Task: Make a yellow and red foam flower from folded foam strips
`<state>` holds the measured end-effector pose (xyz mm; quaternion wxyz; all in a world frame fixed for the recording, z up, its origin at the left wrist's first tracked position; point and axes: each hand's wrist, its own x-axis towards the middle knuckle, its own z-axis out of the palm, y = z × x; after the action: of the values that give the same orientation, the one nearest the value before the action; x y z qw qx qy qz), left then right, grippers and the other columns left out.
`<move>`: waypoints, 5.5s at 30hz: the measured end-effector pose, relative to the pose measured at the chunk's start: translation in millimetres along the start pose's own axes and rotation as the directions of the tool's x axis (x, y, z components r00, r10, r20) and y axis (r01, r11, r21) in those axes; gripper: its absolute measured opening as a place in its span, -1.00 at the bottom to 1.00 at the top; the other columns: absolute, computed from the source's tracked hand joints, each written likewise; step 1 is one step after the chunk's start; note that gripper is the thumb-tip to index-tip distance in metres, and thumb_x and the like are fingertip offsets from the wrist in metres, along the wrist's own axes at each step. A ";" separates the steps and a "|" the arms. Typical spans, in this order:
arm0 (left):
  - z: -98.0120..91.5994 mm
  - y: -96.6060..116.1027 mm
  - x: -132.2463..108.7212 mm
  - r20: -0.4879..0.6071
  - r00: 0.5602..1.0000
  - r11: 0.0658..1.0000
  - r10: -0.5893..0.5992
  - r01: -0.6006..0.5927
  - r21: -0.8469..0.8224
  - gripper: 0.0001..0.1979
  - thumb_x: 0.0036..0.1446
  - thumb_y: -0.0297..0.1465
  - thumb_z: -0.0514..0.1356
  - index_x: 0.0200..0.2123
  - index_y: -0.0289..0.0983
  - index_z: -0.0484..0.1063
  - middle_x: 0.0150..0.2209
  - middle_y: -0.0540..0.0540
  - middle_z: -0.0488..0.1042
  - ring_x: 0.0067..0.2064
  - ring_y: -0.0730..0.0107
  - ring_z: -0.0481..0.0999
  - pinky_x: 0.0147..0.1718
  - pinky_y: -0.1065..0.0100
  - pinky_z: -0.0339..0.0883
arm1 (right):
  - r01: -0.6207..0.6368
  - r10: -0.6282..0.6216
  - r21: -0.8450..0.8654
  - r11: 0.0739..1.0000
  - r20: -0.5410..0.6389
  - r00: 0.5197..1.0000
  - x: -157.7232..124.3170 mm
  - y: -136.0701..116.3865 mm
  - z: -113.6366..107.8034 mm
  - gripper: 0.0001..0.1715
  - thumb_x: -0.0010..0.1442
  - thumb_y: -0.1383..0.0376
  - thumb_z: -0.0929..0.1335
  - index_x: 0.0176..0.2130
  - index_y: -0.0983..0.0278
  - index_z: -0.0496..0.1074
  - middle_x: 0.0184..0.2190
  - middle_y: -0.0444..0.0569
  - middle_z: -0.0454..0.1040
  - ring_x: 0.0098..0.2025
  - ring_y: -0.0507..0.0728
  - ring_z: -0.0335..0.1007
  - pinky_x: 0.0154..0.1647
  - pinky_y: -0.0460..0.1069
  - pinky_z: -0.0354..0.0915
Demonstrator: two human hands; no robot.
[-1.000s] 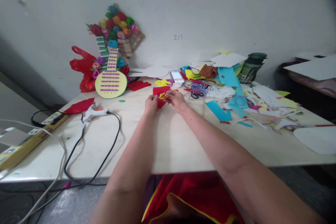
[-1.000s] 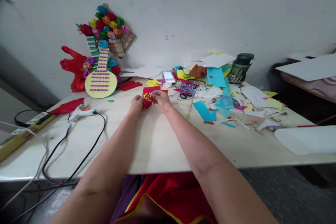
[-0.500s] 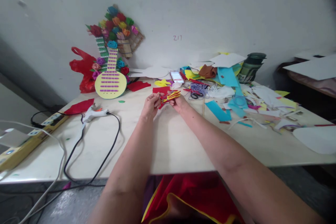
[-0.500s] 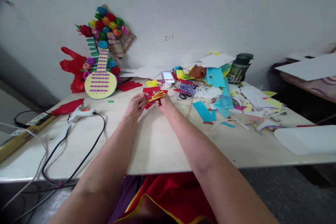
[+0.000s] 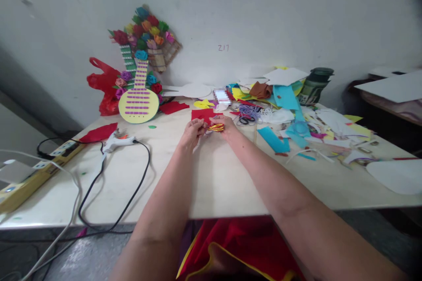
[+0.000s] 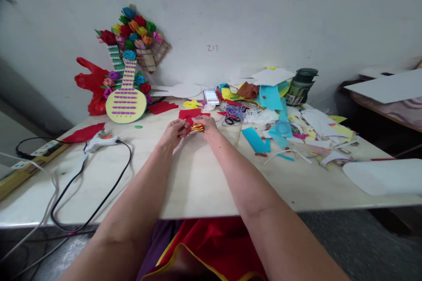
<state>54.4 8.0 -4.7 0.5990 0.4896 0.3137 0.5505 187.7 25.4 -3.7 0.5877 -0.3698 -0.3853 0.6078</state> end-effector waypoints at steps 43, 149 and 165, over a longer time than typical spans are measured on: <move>-5.6 -3.2 4.0 -0.087 0.983 0.984 0.161 -0.154 0.084 -0.69 -0.20 -0.43 0.26 -0.30 -0.29 0.32 -0.36 -0.03 0.41 -0.32 0.43 0.44 -0.28 0.36 0.32 | 0.175 -0.147 -0.267 0.948 0.120 0.982 -1.2 14.3 6.2 -0.64 -0.22 0.11 0.47 -0.63 0.29 0.30 -0.75 -0.26 0.21 -0.70 -0.09 0.07 -0.64 -0.10 0.05; 5.4 -19.9 6.4 -0.078 0.990 0.648 0.114 -0.014 0.761 -0.62 -0.16 -0.11 0.22 -0.68 -0.27 0.23 -0.68 0.08 0.11 -0.57 0.53 0.07 -0.57 0.41 -0.08 | -0.148 -0.385 -0.878 -0.455 0.044 0.922 26.2 -78.0 -123.0 -0.53 0.15 0.53 0.12 -0.08 0.41 0.45 -0.06 0.17 0.40 -0.04 0.19 0.27 -0.08 -0.02 0.21; 5.4 -20.7 7.4 -0.084 0.994 0.669 0.067 0.018 0.743 -0.65 -0.12 -0.11 0.20 -0.64 -0.28 0.31 -0.67 0.08 0.13 -0.57 0.53 0.07 -0.58 0.41 -0.10 | -0.204 -0.519 -0.957 -0.207 -0.069 0.852 28.6 -96.3 -128.2 -0.61 0.13 0.24 0.20 -0.13 0.22 0.49 0.15 -0.03 0.25 0.09 0.25 0.18 0.09 0.12 0.11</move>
<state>68.1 15.6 -21.0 0.3233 0.6656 0.5345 0.4083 343.7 59.5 28.3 0.2332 -0.7570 -0.6009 -0.1068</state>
